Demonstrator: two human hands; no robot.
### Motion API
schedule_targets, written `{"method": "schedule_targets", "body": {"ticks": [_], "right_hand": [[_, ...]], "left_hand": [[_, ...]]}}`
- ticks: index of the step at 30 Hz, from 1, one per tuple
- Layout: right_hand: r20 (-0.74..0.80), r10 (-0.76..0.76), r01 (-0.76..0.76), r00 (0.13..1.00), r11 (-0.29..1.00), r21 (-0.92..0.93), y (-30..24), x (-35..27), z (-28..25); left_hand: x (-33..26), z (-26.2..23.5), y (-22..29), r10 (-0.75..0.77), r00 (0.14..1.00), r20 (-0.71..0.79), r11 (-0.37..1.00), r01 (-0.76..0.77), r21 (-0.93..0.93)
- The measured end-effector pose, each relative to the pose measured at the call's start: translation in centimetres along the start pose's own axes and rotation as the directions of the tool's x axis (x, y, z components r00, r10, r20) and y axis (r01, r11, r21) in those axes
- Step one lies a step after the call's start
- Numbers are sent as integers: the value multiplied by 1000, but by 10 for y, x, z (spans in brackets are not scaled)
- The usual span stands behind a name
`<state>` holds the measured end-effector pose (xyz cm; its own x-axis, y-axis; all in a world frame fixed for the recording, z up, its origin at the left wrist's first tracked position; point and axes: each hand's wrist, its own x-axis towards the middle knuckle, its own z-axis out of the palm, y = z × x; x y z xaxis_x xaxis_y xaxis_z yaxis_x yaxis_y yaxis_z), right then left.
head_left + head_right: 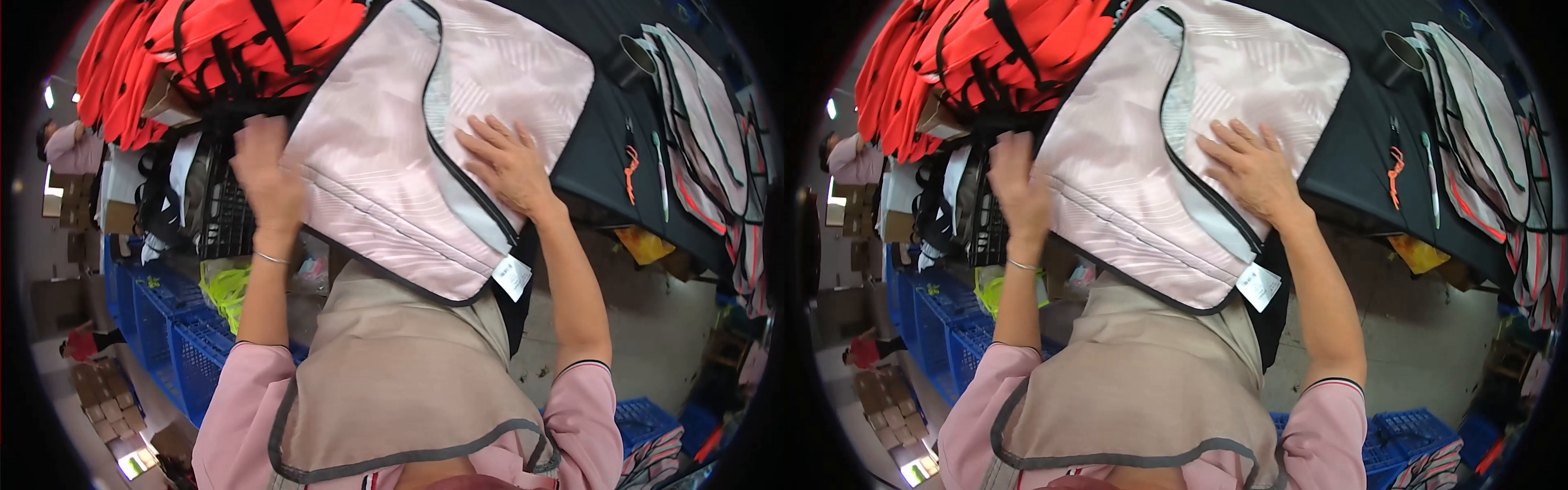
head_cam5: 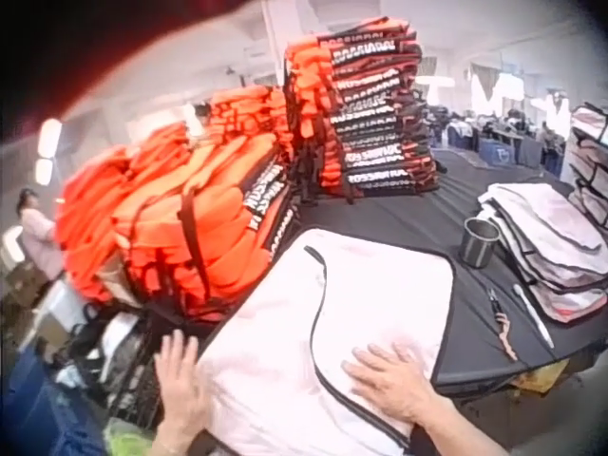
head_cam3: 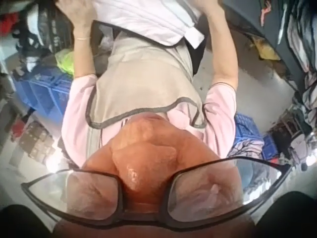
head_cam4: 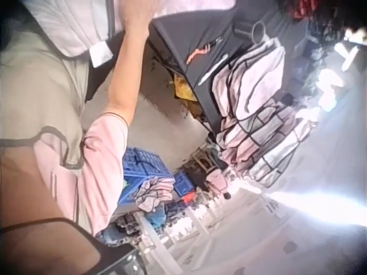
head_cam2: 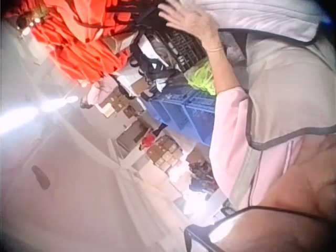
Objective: The person is inspecting and cleaning zippers and seams on multiple bags using a toothbrush and a small trimming tool.
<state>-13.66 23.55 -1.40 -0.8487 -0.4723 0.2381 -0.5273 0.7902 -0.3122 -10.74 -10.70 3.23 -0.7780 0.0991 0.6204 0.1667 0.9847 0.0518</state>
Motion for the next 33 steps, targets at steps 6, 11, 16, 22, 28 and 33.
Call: {"method": "schedule_targets", "body": {"ticks": [6,11,16,22,28,33], "right_hand": [[-31,-37,36,999,999,-8,0,-6,-13],[-224,389,-128,894,699,704,7,-31,-60],[-669,649,-644,362,693,323,101,-120,-139],[-478,748,-875,461,471,-107,174,-172,-123],[-558,695,-844,454,536,-19,186,-167,-107],[-626,595,-735,505,676,49,160,-127,-150]], "left_hand": [[-70,0,96,588,638,498,702,-96,-706],[-59,-35,47,332,863,382,667,72,-741],[-29,-23,2,-82,996,45,874,94,-477],[-27,-7,15,-264,917,300,825,376,-422],[-28,-3,10,-296,885,360,785,440,-435],[-33,1,11,-325,872,365,748,474,-465]]}}
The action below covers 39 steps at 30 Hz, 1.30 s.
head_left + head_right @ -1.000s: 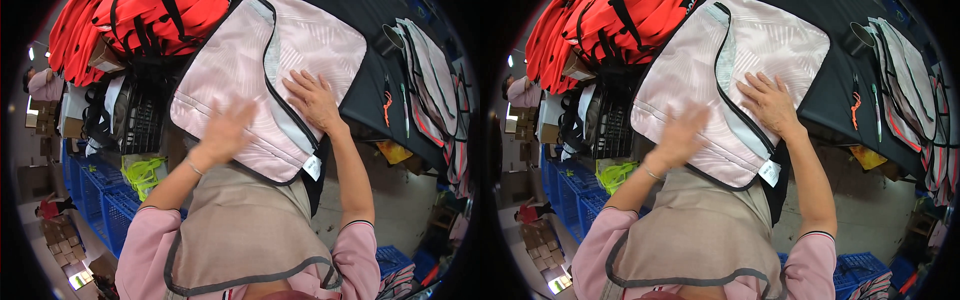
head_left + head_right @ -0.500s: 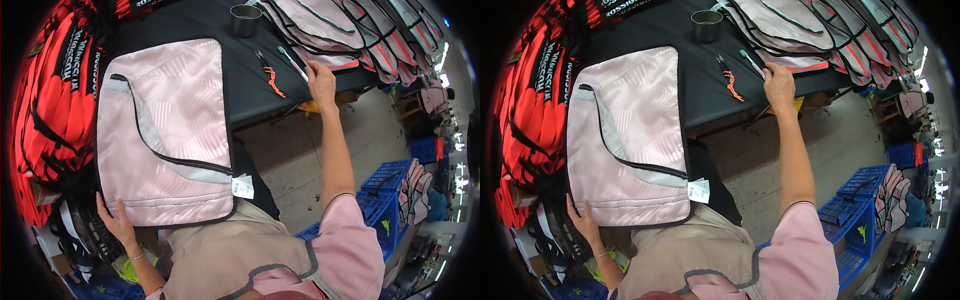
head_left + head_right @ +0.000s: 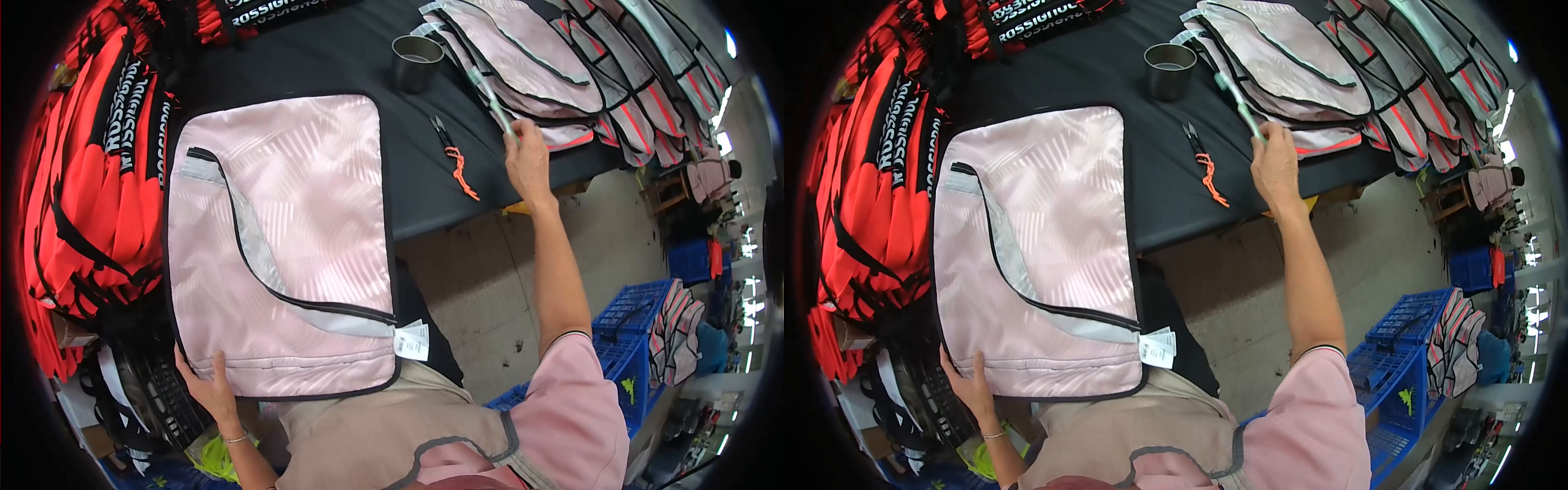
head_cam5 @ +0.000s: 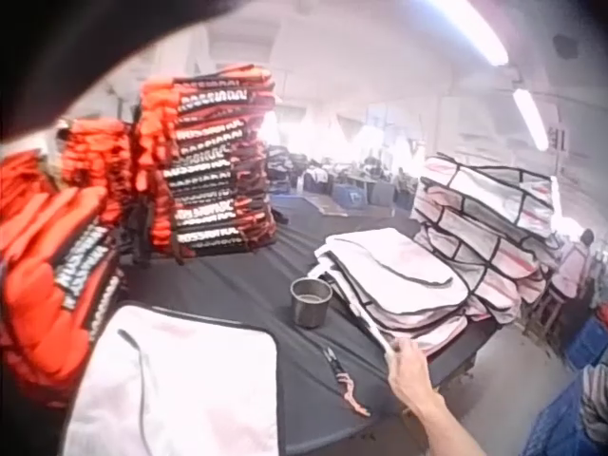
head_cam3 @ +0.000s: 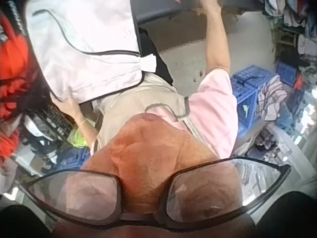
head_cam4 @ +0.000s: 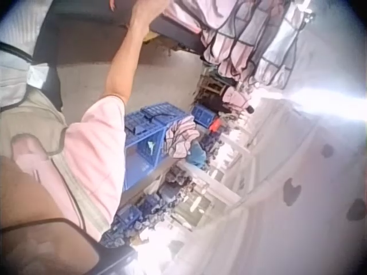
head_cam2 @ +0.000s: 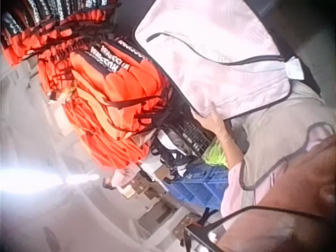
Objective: The person is inspecting and cleaning zippers and seams on multiple bags using a toothbrush and a small trimming tool.
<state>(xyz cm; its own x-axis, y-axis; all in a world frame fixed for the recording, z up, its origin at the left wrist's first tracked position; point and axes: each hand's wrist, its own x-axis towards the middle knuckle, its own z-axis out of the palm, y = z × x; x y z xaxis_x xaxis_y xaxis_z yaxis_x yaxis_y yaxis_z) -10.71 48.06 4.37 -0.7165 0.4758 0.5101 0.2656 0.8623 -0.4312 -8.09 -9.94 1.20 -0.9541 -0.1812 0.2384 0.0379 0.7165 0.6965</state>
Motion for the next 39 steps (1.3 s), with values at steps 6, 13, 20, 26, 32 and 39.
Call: {"method": "schedule_targets", "body": {"ticks": [6,13,20,26,32,39], "right_hand": [[57,-143,152,988,964,-218,-48,102,3],[292,-332,441,897,724,-531,-45,184,62],[443,-383,581,810,629,-517,-68,204,122],[584,-261,608,769,580,-541,59,277,54],[569,-310,595,762,683,-425,3,218,40],[396,-278,428,875,827,-366,64,190,30]], "left_hand": [[-2,5,-5,-12,1000,-13,1000,12,-25],[0,11,-7,-46,999,-19,998,45,-50],[-9,-3,-4,-178,983,-44,978,172,-118],[12,7,-4,14,997,-75,1000,-16,-22],[-8,0,-4,-18,992,-124,1000,19,5],[-4,1,-3,30,991,-128,1000,-30,7]]}}
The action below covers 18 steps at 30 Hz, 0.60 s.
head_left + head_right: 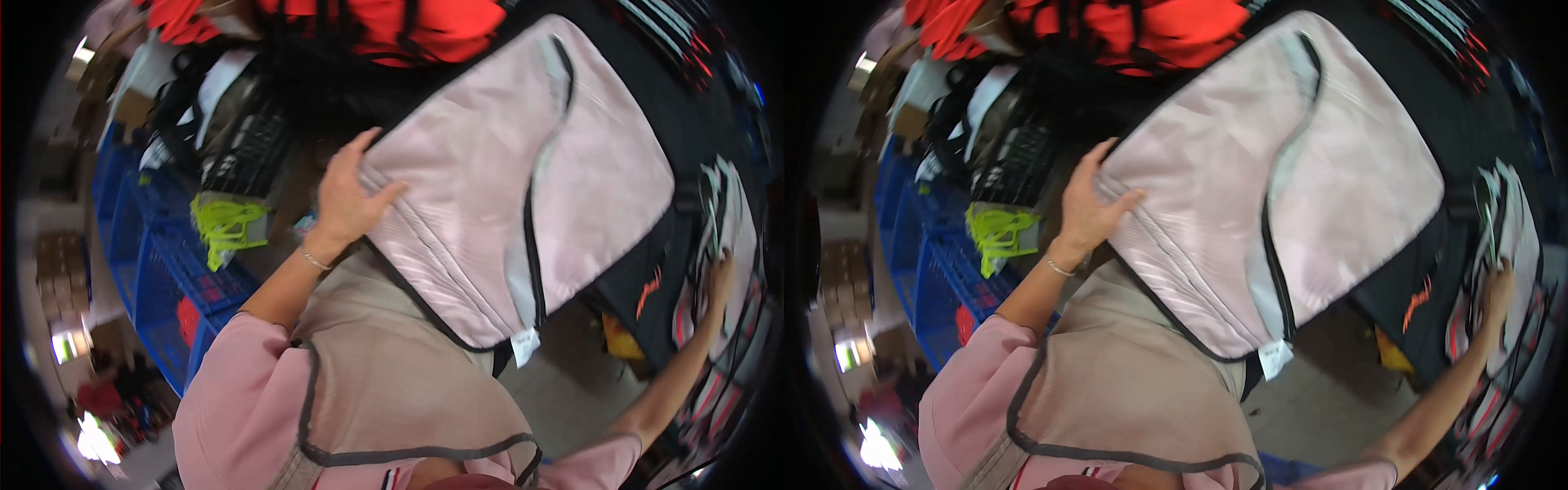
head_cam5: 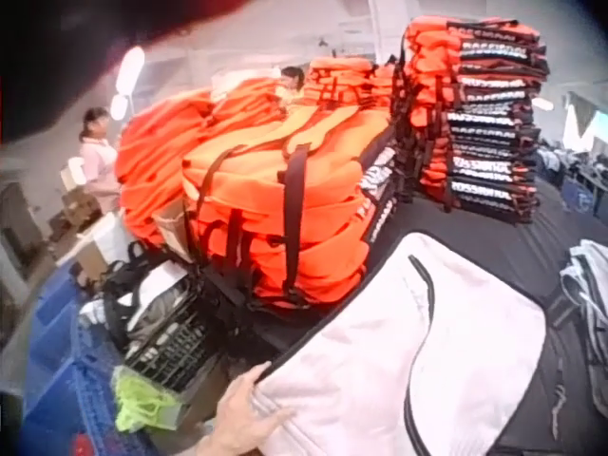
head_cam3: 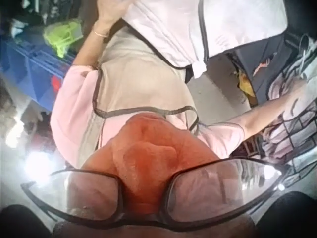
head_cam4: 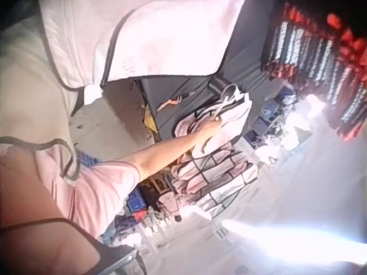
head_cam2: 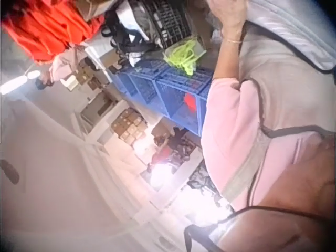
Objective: The person is inspecting and cleaning zippers and seams on multiple bags using a toothbrush and a small trimming tool.
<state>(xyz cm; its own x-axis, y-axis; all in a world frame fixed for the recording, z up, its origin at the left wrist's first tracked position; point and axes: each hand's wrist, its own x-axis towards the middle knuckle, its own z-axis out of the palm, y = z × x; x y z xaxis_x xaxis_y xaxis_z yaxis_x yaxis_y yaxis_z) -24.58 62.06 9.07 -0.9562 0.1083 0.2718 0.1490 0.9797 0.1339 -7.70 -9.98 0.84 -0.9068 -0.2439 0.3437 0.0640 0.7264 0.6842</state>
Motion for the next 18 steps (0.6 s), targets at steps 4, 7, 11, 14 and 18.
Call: {"method": "schedule_targets", "body": {"ticks": [4,7,11,14,18], "right_hand": [[4,177,-164,984,904,395,-86,-53,-27],[149,237,-244,960,446,861,-162,-110,-43],[252,281,-310,926,188,932,-259,-162,-65],[267,191,-288,945,91,953,-293,-177,-51],[264,128,-258,956,-65,964,-326,-173,-49]], "left_hand": [[-4,3,-2,-68,997,32,993,71,-93],[-8,5,8,-77,994,75,990,85,-109],[-7,2,9,23,997,79,998,-28,65],[28,8,42,328,944,26,930,-327,169],[101,36,103,756,650,79,642,-760,106]]}}
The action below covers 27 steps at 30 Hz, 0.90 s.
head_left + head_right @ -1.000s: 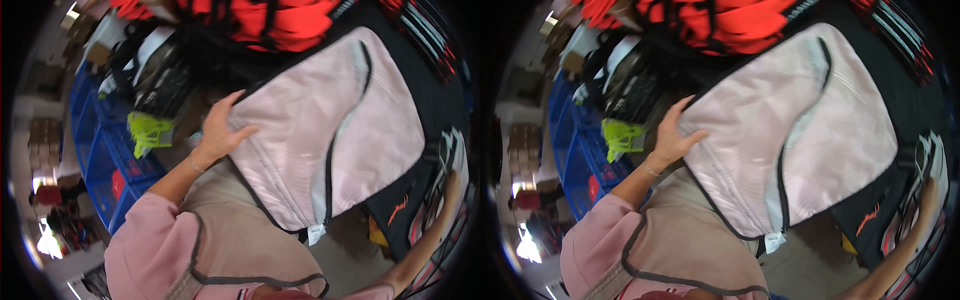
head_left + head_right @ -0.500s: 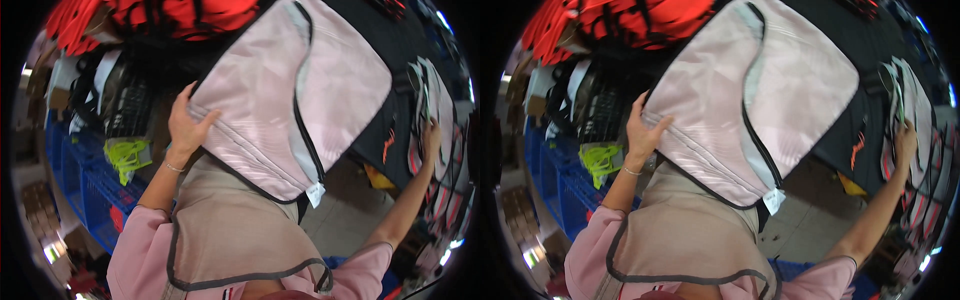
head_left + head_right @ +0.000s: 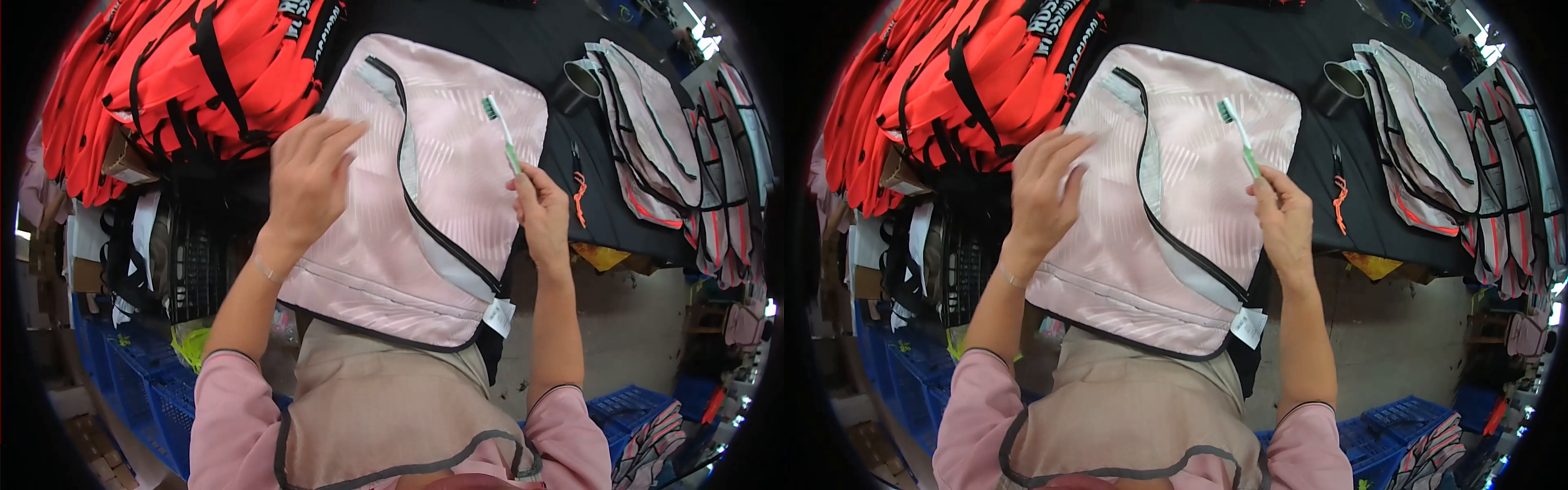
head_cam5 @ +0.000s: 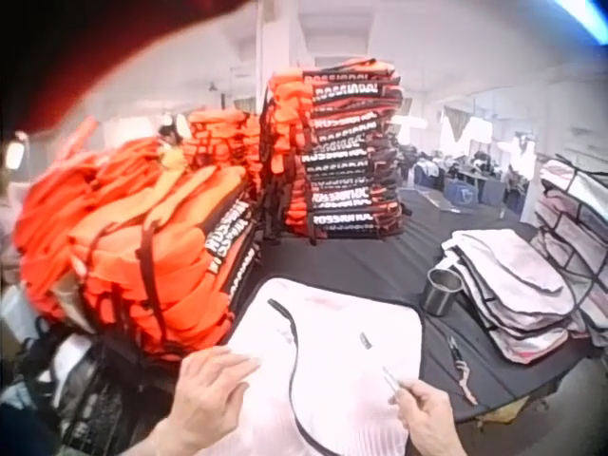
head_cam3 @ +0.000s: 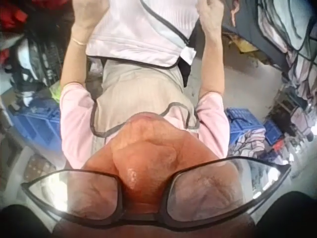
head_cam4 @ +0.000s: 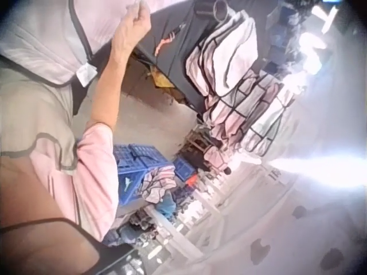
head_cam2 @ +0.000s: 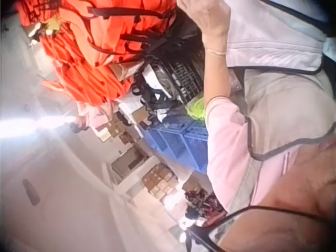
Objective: The person is inspecting and cleaning zippers and seams on multiple bags using a toothbrush and a small trimming tool.
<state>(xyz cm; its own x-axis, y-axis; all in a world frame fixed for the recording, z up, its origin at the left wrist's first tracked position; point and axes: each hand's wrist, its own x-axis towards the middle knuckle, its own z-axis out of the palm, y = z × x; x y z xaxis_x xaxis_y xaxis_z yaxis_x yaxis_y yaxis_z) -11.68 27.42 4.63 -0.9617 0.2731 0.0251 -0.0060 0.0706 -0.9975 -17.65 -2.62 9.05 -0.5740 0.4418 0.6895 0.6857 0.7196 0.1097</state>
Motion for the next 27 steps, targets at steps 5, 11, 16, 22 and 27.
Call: {"method": "schedule_targets", "body": {"ticks": [5,11,16,22,27], "right_hand": [[-27,96,-96,995,995,20,-7,2,30],[-13,124,-123,992,992,16,9,14,42],[35,1,3,999,994,-111,3,39,67],[158,-246,286,956,900,-328,11,75,107],[265,-379,458,887,800,-388,22,87,122]], "left_hand": [[74,91,-49,278,939,203,936,-312,162],[83,87,-67,174,630,757,903,-409,133],[7,83,-82,203,944,261,964,-239,114],[-4,79,-87,69,992,102,990,-55,-129],[-15,80,-99,-10,1000,-6,995,10,-102]]}}
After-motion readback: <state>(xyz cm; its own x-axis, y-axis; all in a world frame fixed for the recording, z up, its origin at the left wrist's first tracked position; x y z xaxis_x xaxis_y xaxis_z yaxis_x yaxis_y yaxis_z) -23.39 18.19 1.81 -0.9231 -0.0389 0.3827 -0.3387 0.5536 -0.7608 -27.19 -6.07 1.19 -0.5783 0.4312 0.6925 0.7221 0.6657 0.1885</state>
